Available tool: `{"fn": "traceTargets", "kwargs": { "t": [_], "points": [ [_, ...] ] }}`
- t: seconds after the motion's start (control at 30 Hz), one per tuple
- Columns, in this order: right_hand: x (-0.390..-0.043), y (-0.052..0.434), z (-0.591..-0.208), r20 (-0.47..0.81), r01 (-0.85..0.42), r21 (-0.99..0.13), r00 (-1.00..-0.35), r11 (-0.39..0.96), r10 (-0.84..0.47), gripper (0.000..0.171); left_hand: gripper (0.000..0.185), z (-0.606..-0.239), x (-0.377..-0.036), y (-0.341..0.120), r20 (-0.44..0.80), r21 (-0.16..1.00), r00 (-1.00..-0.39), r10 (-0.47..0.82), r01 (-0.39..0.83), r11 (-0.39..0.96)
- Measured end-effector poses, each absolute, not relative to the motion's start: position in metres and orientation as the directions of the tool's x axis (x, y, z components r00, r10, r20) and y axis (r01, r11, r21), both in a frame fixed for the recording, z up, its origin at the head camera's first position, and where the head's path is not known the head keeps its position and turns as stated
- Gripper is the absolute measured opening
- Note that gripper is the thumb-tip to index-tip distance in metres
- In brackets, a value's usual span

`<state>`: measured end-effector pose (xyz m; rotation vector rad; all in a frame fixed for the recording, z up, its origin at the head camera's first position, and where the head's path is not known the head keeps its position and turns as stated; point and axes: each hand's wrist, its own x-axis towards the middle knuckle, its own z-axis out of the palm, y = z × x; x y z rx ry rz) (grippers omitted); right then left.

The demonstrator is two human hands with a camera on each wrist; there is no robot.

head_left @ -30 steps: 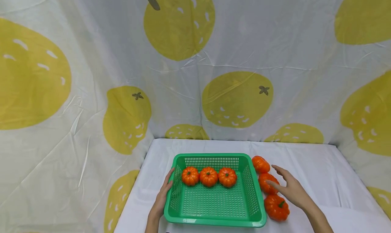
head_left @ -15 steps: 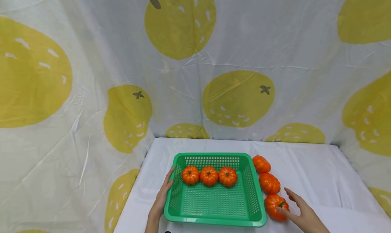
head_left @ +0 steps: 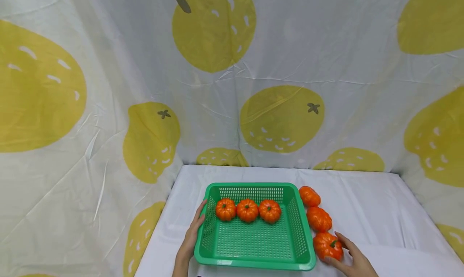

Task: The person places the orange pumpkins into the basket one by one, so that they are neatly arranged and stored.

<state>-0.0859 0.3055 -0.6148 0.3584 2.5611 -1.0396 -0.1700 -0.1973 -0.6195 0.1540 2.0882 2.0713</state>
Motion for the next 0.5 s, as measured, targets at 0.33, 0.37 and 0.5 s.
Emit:
{"fn": "traceTargets", "kwargs": {
  "t": [0.33,0.37,0.5],
  "points": [
    [-0.0862,0.3028,-0.6219,-0.402,0.367,-0.608,-0.907,0.704,0.126,0.116,0.053,-0.6181,-0.1694,-0.1963,-0.071,0.997,-0.975,0.209,-0.067,0.026],
    [-0.0861,0.303,-0.6222,-0.4,0.371,-0.611,-0.907,0.699,0.131,0.115,0.053,-0.6179,-0.1698,-0.1959,-0.073,0.997,-0.975,0.209,-0.069,0.026],
    [-0.0858,0.3047,-0.6233,-0.4,0.379,-0.623,-0.906,0.685,0.138,0.117,0.053,-0.6178,-0.1699,-0.1956,-0.076,0.997,-0.977,0.202,-0.072,0.024]
  ]
}}
